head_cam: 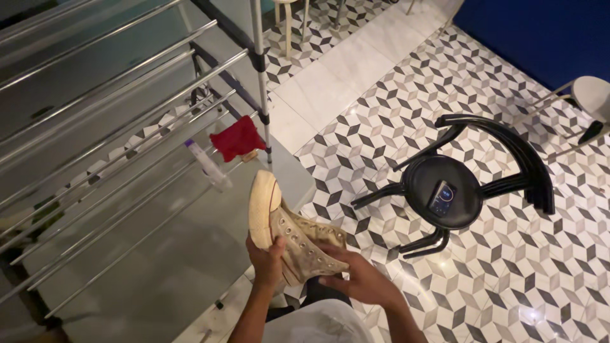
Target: The person scrubs the sole of a white sneaker with a brush, sprays the upper with a cleaning solution, and wipes it with a red cloth. The person repeats this process on a second sneaker, then places both shoes on a metal drying rack.
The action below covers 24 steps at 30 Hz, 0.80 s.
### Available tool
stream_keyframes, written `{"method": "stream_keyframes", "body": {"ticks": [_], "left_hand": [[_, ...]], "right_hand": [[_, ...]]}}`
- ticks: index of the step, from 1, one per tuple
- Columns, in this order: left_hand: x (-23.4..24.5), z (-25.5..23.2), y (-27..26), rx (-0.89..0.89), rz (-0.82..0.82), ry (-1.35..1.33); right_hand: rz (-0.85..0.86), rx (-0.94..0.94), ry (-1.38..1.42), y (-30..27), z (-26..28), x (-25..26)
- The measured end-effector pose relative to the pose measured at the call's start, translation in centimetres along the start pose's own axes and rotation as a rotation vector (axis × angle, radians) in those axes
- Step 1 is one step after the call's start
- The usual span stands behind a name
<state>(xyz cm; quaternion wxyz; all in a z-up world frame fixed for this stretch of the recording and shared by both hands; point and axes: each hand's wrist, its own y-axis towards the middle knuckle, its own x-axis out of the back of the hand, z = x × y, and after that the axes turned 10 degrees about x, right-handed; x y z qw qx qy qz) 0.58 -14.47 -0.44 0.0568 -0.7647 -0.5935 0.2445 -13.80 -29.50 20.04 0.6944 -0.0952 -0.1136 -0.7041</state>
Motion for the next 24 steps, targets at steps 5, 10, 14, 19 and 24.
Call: {"method": "stream_keyframes", "body": {"ticks": [5, 10, 14, 19, 24], "left_hand": [[3.4, -1.9, 0.5, -0.237, 0.079, 0.126], [5.5, -1.9, 1.3, -0.102, -0.016, 0.026], [6.5, -3.7, 1.1, 0.013, 0.033, -0.156], [7.0, -10.3, -1.6, -0.107, 0.415, -0.511], [6.7, -18.1, -3.2, -0.218, 0.708, -0.682]], "right_hand": [[-0.025, -0.2, -0.084, -0.5, -0.3, -4.1], [-0.008, -0.081, -0.115, 0.7, -0.2, -5.6], [0.156, 0.025, -0.087, 2.1, 0.3, -5.1], [0.245, -0.36, 0.087, 4.8, 1.8, -4.6], [0.106, -0.143, 0.286, 7.5, 5.6, -7.8]]}}
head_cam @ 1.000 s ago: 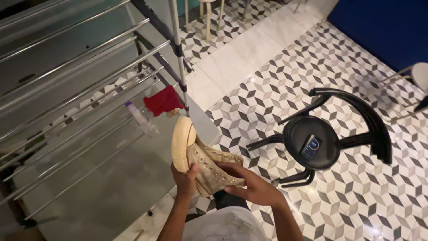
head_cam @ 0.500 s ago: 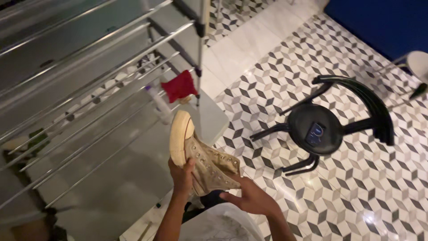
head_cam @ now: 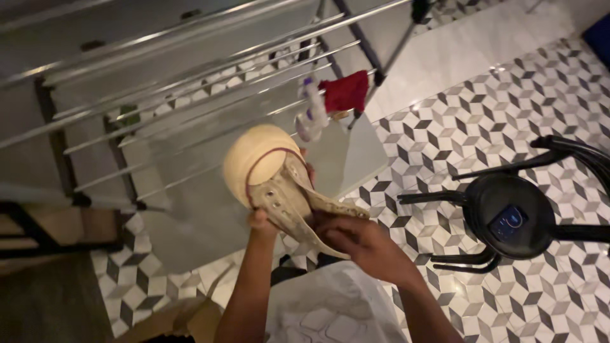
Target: The person scrubs the sole of a white sneaker with a brush, sprays the upper with a cleaning solution, and wipes it with a red cloth. The person repeats this process on a second sneaker, then places both shoes on a metal drying rack.
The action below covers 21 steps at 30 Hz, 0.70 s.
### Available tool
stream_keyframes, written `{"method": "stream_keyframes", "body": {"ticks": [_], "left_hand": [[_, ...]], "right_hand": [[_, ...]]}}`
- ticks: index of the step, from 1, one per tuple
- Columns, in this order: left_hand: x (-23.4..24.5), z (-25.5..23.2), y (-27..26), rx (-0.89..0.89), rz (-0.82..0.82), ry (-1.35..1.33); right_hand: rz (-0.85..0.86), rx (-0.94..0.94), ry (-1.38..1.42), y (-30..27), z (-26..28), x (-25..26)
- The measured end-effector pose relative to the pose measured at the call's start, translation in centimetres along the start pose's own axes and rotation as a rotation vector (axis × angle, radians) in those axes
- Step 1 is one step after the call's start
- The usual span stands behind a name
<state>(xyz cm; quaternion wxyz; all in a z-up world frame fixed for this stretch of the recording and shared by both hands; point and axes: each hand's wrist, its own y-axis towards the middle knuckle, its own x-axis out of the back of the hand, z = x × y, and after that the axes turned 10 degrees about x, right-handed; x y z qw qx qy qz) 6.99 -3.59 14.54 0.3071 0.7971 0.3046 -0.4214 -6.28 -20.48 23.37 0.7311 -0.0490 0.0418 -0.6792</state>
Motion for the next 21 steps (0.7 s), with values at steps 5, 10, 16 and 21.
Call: {"method": "stream_keyframes", "body": {"ticks": [5, 10, 16, 21], "left_hand": [[-4.0, -2.7, 0.7, -0.113, 0.07, -0.006], [-5.5, -2.7, 1.4, -0.173, 0.03, 0.025], [-5.5, -2.5, 1.3, -0.208, -0.051, 0.112], [-5.3, -2.8, 1.2, -0.271, -0.142, 0.182]], "right_hand": [[0.002, -0.103, -0.528, 2.0, 4.9, -2.0], [-0.064, 0.423, -0.88, 3.3, 6.3, -3.1], [-0.084, 0.508, -1.065, 4.6, 5.3, -2.5], [-0.074, 0.54, -1.086, 4.7, 4.7, -1.9]]}}
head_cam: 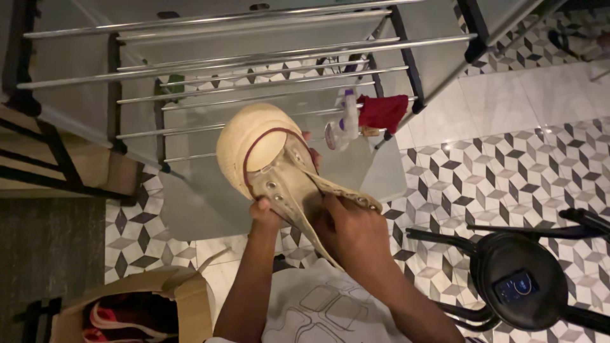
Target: The person scrubs the sole of a white sneaker with a brush, sprays the upper with a cleaning solution, and wipes it with a red cloth. The person repeats this process on a second sneaker, then places both shoes on a metal drying rack.
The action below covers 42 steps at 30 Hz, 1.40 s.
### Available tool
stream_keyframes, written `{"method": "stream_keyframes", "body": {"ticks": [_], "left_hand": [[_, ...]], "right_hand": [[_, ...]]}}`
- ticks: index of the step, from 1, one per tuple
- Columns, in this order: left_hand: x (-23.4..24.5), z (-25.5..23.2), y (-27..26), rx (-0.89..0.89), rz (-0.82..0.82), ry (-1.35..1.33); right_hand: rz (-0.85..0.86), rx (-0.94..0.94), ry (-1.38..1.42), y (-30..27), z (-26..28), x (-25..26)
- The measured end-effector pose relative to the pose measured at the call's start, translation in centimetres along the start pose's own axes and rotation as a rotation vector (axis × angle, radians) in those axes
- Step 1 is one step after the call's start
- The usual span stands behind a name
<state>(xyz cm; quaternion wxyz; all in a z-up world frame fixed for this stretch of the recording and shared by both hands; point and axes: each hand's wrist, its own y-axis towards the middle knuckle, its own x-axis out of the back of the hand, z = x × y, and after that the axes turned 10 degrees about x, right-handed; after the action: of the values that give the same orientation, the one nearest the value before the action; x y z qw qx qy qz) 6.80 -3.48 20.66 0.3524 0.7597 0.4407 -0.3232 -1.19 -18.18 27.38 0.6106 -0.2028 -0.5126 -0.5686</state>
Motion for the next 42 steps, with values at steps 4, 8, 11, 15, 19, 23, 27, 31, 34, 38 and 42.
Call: {"method": "stream_keyframes", "body": {"ticks": [4, 8, 11, 15, 19, 23, 27, 31, 34, 38, 42], "left_hand": [[-0.1, -0.1, 0.1, -0.041, -0.002, 0.012], [1.1, 0.6, -0.9, -0.016, 0.023, 0.0], [4.5, 2.2, -2.3, -0.03, 0.004, 0.034], [11.7, 5.9, -5.8, -0.068, -0.389, 0.143], [18.4, 7.2, -8.4, -0.105, -0.765, 0.56], [19.4, 6.4, -11.3, -0.195, -0.694, 0.441], [17.7, 5.4, -14.1, -0.211, -0.648, 0.303], [18.1, 5.0, -16.2, -0.233, -0.672, 0.13], [19.7, 5.7, -17.9, -0.233, -0.827, 0.071], [21.5, 4.9, -19.6, -0.352, -0.853, -0.009], [20.6, 3.4, -21.9, -0.434, -0.986, 0.144]], "right_hand": [[0.046, -0.016, 0.017, -0.2, 0.0, 0.3], [-0.013, 0.153, 0.095, -0.1, -0.2, 0.5], [0.173, 0.036, 0.077, -0.1, -0.5, 0.4], [0.101, 0.099, 0.304, -0.3, -2.4, 0.3], [-0.006, -0.196, 0.6, -0.1, -6.4, -0.7], [-0.335, -0.375, 0.854, 1.2, -11.5, -5.3], [-0.484, -0.15, 0.347, 2.8, -16.2, -10.7], [-0.452, -0.101, 0.253, 5.6, -19.1, -14.1], [-0.401, -0.136, 0.251, 6.4, -20.3, -14.8], [-0.347, -0.286, 0.244, 8.2, -19.7, -15.2], [-0.557, 0.018, 0.651, 7.3, -18.2, -14.5]]}}
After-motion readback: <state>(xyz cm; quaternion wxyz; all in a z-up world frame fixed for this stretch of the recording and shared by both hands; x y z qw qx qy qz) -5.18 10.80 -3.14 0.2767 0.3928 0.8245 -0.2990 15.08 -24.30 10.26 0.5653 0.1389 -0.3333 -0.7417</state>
